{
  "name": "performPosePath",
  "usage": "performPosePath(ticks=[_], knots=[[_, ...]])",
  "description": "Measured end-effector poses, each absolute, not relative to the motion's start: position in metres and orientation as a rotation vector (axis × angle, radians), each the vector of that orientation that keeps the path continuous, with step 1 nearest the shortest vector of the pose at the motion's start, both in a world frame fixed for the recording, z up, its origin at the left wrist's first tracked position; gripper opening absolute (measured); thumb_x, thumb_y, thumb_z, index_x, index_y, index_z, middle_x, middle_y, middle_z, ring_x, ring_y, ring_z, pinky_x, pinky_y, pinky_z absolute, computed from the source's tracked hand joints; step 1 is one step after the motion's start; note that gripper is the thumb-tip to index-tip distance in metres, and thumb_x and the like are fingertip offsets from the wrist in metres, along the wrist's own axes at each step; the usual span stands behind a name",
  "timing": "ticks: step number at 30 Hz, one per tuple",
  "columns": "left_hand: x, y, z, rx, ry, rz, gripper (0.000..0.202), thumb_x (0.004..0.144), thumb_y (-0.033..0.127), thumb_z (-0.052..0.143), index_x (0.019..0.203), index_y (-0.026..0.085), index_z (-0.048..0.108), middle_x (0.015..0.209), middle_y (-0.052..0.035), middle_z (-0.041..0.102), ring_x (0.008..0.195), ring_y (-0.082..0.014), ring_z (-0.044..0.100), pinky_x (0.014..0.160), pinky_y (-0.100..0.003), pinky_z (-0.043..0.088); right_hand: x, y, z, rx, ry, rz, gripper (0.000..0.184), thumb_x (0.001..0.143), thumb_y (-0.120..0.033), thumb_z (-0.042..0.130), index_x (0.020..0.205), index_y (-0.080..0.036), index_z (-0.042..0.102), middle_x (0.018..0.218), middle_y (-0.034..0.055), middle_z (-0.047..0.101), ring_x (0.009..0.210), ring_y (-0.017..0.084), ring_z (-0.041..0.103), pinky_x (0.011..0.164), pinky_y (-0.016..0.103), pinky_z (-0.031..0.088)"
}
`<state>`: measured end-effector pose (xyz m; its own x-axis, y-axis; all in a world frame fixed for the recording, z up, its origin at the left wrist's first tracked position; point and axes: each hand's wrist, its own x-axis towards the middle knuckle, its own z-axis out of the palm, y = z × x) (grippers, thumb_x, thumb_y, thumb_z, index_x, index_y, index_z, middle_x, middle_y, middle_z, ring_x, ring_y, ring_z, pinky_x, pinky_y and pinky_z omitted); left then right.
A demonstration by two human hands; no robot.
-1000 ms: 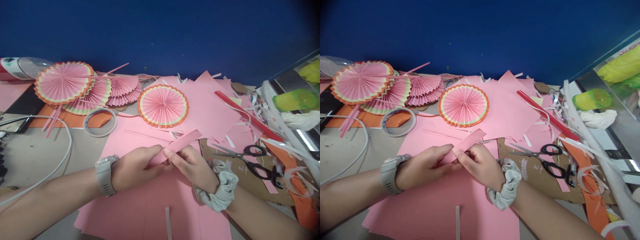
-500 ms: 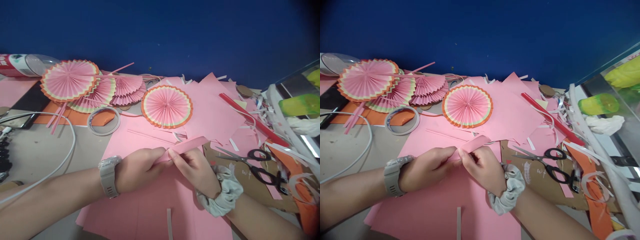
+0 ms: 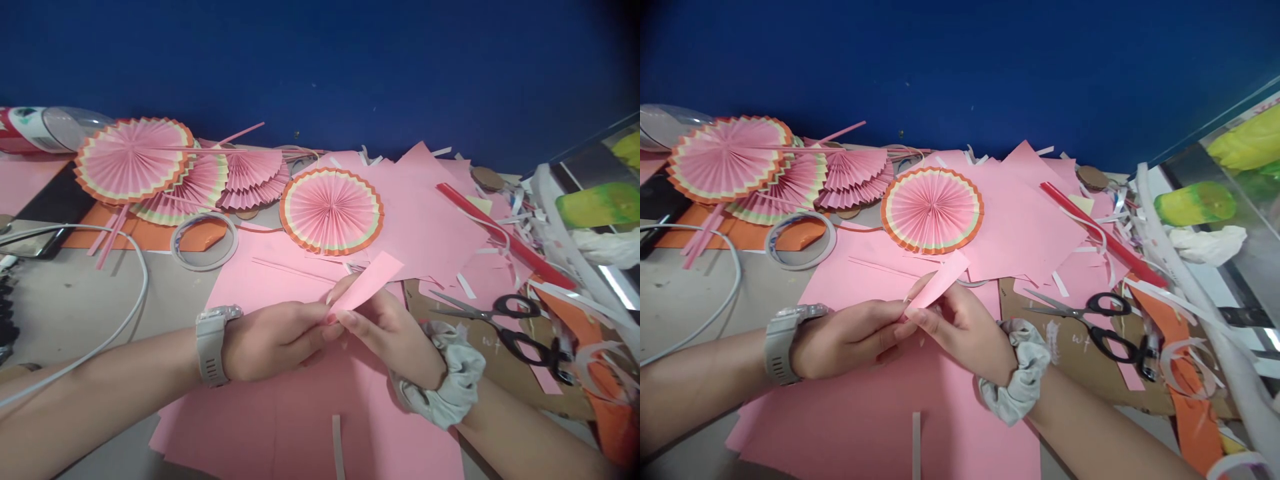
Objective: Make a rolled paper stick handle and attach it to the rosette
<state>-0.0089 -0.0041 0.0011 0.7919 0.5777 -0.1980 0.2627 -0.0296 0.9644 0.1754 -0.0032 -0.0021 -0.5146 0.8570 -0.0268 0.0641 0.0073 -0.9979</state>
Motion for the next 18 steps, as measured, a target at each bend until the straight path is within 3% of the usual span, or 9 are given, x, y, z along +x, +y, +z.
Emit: performPosePath(ticks=[4, 18], knots=[[-0.0057, -0.0085, -0.0025, 1.627, 0.916, 0.359, 0.030, 0.096, 0.040, 0.026, 0.080, 0.019, 0.040, 0.062, 0.0046, 0.047, 0.053, -0.0087, 0.043, 0.052, -0.022, 0.036, 0.1743, -0.0014, -0.0019, -1.027, -1.568, 1.503, 0.009, 0.086, -0.022, 0.057, 0.079, -0.019, 0.060, 0.081, -0.0006, 0.057, 0.078, 0.009, 0.057, 0.071, 0.018, 0.048], [-0.0040, -0.0083, 0.0005, 1.849, 0.956, 0.284, 0.029, 0.097, 0.028, 0.024, 0.084, 0.018, 0.048, 0.067, 0.0034, 0.048, 0.061, -0.0105, 0.044, 0.059, -0.025, 0.036, 0.1716, -0.0020, -0.0034, -1.100, -1.340, 1.734, 0.009, 0.082, -0.021, 0.062, 0.076, -0.016, 0.058, 0.065, -0.0020, 0.062, 0.053, 0.008, 0.057, 0.051, 0.020, 0.048]])
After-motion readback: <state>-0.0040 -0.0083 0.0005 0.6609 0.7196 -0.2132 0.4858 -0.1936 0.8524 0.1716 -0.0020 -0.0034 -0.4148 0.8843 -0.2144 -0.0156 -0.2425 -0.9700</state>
